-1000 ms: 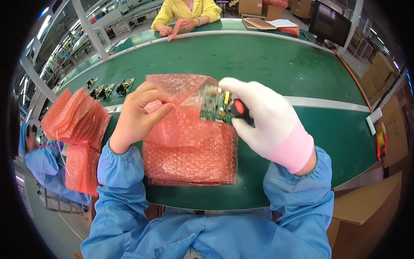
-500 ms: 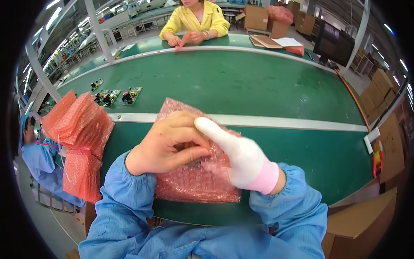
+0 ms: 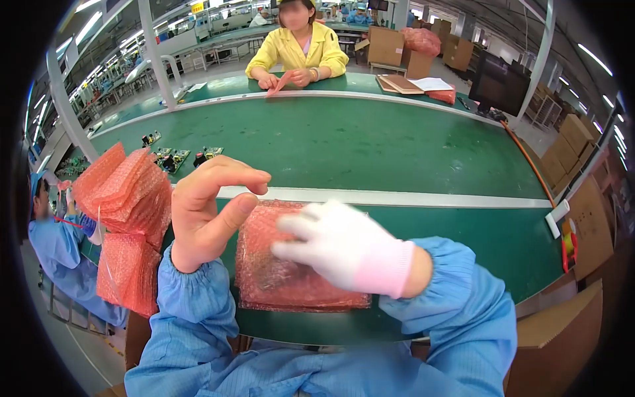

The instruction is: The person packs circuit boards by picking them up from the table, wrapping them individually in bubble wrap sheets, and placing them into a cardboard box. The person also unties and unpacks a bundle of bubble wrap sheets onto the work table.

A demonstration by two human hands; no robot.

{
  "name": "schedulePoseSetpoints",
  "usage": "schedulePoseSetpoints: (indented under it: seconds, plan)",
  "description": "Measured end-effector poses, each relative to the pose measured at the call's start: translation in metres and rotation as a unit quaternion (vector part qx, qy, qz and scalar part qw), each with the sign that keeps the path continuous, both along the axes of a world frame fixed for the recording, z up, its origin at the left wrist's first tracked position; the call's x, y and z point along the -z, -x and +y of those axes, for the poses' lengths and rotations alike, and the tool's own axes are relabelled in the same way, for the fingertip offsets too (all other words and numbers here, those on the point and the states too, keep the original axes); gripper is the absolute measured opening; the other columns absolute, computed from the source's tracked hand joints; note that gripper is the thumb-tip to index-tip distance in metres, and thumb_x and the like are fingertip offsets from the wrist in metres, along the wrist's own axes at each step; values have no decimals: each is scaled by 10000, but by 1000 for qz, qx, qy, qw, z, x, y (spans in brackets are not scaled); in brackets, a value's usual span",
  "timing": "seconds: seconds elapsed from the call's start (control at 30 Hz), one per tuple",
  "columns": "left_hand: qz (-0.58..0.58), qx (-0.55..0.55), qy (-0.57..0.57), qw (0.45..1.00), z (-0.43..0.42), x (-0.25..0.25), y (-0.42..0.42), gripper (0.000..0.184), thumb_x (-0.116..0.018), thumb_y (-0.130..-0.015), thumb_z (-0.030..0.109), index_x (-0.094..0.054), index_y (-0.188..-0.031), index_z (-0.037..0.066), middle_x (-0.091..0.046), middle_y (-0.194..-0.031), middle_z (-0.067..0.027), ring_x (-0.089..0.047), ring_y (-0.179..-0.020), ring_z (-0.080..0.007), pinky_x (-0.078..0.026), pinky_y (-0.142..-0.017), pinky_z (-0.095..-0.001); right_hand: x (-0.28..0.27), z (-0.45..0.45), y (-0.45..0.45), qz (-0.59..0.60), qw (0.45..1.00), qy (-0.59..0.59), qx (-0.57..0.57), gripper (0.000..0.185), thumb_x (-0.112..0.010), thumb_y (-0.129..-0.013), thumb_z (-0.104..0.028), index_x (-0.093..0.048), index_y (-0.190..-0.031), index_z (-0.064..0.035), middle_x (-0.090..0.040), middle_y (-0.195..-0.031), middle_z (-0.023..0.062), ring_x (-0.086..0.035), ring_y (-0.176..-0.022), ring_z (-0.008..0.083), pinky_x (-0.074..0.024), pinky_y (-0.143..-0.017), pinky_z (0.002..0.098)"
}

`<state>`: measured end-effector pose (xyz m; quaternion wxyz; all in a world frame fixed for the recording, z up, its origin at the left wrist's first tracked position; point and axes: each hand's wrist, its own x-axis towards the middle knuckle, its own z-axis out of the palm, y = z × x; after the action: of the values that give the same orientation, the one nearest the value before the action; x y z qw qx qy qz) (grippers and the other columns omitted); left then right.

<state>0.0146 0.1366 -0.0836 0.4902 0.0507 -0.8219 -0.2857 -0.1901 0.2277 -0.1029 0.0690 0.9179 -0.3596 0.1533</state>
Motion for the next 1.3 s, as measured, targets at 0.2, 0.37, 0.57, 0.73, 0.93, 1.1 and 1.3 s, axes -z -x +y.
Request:
schedulePoseSetpoints:
  seconds: [0.2, 0.37, 0.57, 0.73, 0.93, 1.1, 1.3]
  plan:
    - [12, 5, 38, 999, 6, -8, -25, 179, -686, -849, 116, -688, -960, -23, -675, -899, -129, -627, -830, -206, -477, -756, -315, 25, 4, -26, 106, 978, -150, 98, 372, -597, -769, -32, -574, -1124, -143, -511, -1112, 133, -640, -786, 334, -542, -689, 433]
    - [88, 18, 38, 995, 6, -14, -47, 143, -692, -830, 39, -704, -959, -21, -680, -867, -114, -643, -805, -204, -492, -741, -309, 16, 1, -28, 153, 967, -157, 128, 320, -605, -765, -37, -571, -1072, -121, -527, -1012, 130, -638, -815, 330, -544, -693, 414]
    - [119, 24, 27, 992, 3, -16, -65, 144, -645, -891, 64, -687, -994, -28, -663, -893, -104, -614, -833, -170, -464, -767, -283, -68, 64, -16, 147, 958, 91, 230, 258, -627, -765, -92, -566, -1015, -115, -555, -961, 95, -621, -832, 288, -528, -674, 387]
    - [118, 33, -2, 993, 5, -16, -66, 177, -643, -917, 106, -678, -1009, -40, -647, -896, -86, -600, -840, -143, -450, -764, -257, -156, 181, 16, 107, 867, 279, 399, 280, -621, -843, -63, -532, -1106, -29, -586, -1044, 134, -626, -886, 245, -521, -739, 353]
    - [57, -74, -40, 995, 6, -9, -44, 205, -578, -966, 127, -680, -1062, -23, -676, -942, -76, -601, -882, -126, -443, -818, -245, -172, 379, 28, 82, 651, 434, 617, 461, -643, -841, -67, -452, -1228, 98, -612, -1111, 226, -625, -992, 295, -525, -890, 379]
    - [-22, -151, -34, 988, -14, -5, -20, 338, -462, -1020, 221, -641, -1211, 7, -665, -1079, -112, -616, -979, -178, -482, -892, -299, -80, 550, 43, 64, 355, 313, 879, 471, -633, -904, -400, -591, -1243, -76, -629, -1227, 131, -607, -1124, 253, -465, -947, 346]
    - [-150, -111, -42, 982, -68, 17, 11, 353, -472, -1022, 240, -623, -1238, 4, -647, -1149, -106, -603, -1064, -182, -459, -914, -294, 116, 682, 39, -81, 226, 192, 951, 415, -651, -800, -423, -592, -1086, -128, -692, -972, 128, -652, -946, 357, -512, -829, 417]
